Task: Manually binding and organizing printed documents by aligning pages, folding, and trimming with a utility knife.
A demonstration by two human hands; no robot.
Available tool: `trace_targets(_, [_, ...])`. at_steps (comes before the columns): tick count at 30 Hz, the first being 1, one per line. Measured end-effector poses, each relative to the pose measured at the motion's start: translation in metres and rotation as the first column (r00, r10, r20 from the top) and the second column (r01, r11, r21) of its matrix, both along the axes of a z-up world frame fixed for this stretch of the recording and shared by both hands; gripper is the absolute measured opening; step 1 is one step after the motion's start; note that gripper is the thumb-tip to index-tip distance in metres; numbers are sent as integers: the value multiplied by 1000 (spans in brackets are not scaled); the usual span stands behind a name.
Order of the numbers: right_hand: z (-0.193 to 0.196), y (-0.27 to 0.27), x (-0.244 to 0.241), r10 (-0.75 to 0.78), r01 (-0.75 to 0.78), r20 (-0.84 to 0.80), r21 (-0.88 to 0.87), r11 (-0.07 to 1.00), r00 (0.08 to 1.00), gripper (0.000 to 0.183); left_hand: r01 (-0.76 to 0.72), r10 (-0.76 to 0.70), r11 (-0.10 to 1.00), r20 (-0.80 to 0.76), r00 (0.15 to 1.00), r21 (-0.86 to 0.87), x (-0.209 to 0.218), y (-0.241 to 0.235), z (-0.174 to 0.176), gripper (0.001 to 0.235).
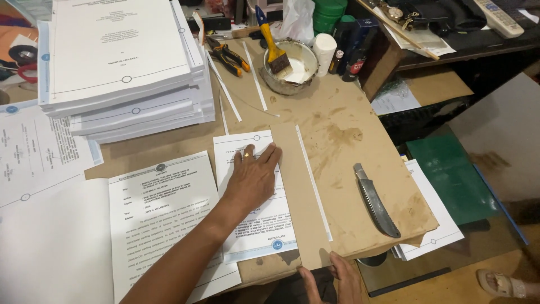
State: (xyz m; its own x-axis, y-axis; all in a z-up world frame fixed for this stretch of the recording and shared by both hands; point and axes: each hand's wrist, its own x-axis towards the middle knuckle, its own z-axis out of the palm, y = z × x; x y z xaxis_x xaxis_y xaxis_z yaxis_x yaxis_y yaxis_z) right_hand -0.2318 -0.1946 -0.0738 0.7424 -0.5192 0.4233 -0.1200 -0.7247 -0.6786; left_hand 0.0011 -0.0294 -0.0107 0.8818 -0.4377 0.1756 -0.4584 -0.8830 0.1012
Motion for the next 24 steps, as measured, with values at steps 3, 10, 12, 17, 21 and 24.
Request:
trace_targets(3, [0, -1, 1, 26, -25, 53, -30, 999, 998, 71, 3, -3, 1000, 47, 999, -3, 0, 0, -3, 57])
trace_targets(10, [0, 2, 2, -13, 18, 96, -51, 999, 995, 70, -3, 0, 999, 77, 997, 46, 1, 0, -5, 56])
trace_targets(12, [2, 1, 1, -8, 11, 47, -59, 998, 999, 72, -8, 5, 999, 74, 997, 38, 1, 0, -6, 57])
trace_targets(17, [5, 1, 2, 38, -34, 96, -41, 999, 995, 70, -4, 1, 999, 59, 998, 52, 1, 0, -5, 58])
trace_targets(21, [7, 3, 2, 54, -51, 129, -23, 998, 990, 67, 3, -8, 999, 135, 991, 37, 1, 1, -9, 55])
trace_targets(24, [33, 13, 5, 64, -47, 227, -79, 996, 972, 57, 6, -13, 998, 126, 992, 58, -4, 0, -1, 56])
